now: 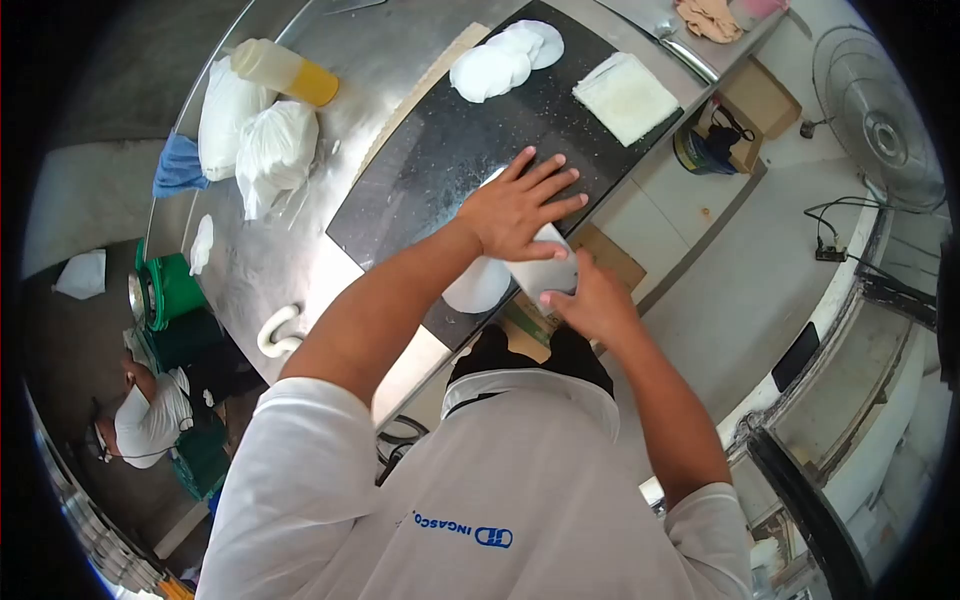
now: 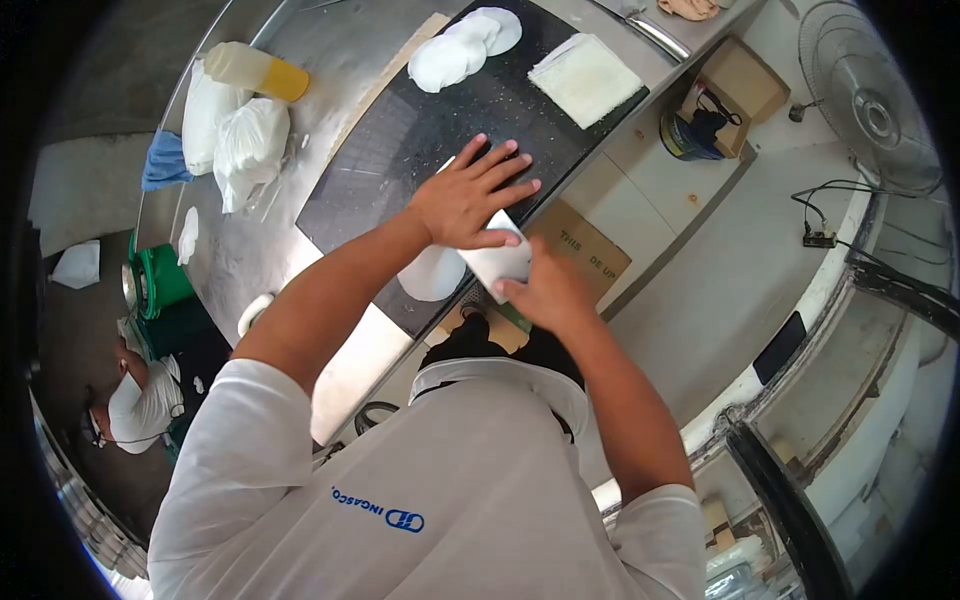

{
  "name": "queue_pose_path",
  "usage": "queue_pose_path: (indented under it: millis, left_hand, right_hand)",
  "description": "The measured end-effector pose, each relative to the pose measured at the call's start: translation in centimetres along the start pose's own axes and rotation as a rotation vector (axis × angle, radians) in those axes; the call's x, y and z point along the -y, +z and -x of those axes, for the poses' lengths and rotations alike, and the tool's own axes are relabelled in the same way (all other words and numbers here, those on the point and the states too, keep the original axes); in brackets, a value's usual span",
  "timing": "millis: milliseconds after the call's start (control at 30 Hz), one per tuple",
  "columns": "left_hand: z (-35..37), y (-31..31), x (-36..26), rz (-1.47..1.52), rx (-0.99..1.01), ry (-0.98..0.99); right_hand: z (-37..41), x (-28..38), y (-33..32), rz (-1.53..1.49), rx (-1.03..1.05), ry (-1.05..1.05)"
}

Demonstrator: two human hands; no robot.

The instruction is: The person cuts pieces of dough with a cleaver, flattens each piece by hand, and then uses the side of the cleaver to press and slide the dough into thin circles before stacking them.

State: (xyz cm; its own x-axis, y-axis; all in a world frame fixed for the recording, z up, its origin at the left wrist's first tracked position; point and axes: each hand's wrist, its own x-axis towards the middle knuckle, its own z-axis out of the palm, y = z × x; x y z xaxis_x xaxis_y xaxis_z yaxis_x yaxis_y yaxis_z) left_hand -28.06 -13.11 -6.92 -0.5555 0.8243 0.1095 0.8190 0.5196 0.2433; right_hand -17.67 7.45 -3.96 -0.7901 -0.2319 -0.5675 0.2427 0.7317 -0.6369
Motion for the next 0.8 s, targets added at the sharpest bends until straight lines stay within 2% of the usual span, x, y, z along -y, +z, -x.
queue_pose_path:
  millis: [100,133,167,233,300,367,467,500,567,600,633,700,733,800]
  left_hand:
    - [6.3,0.9,-2.5,0.055,0.069,0.002]
    - [8.3,0.6,-4.0,0.066,0.167,-0.001]
    - [8.0,0.8,-3.3,0.071,0.168,0.002]
    - [6.5,1.7,-2.8,0.018,0.057,0.087]
    - [3.3,0.4,-1.6,-0.025,0.054,0.107]
    - [1.2,0.5,0.2,-0.078,-0.094,0.132]
    - [-0.2,-0.4,1.4,-0.125,-0.266,0.104]
    - [0.0,-1.0,1.3,-0.107,-0.27,0.096]
    - [1.3,-2.7,0.8,-0.079,-0.392,-0.115]
    - [3.1,-3.3,0.6,0.08,-0.432,-0.205]
    - [5.5,-3.3,0.3,0.09,-0.434,-0.214]
    - [10.3,-3.0,0.4,0.287,-0.4,-0.392]
    - [12.7,-2.4,0.3,0.28,-0.412,-0.392]
    - [16.5,-1.0,-0.4,0.398,-0.359,-0.477]
  right_hand:
    - [2.5,-2.2,6.2,-0.141,0.091,-0.131]
    - [3.1,-2.0,7.1,-0.145,0.09,-0.132]
    - [3.6,-1.9,7.9,-0.072,0.047,-0.086]
    - [3.1,-1.7,7.5,-0.004,-0.001,-0.007]
    - [1.8,-0.4,3.8,-0.011,0.023,0.122]
    - [0.8,0.6,1.2,0.079,-0.109,0.029]
    - [0.0,2.0,0.0,0.148,-0.242,0.079]
    - [0.1,1.9,0.6,0.158,-0.231,0.092]
    - [0.9,1.7,2.6,-0.034,-0.458,0.036]
    - [1.3,1.7,4.5,-0.089,-0.502,0.039]
    - [1.6,1.3,7.8,-0.202,-0.488,0.036]
    - [3.3,3.7,13.0,-0.205,-0.366,0.075]
    - [3.3,3.7,15.2,-0.156,-0.316,0.101]
    - [3.7,4.7,15.3,-0.144,-0.253,0.087]
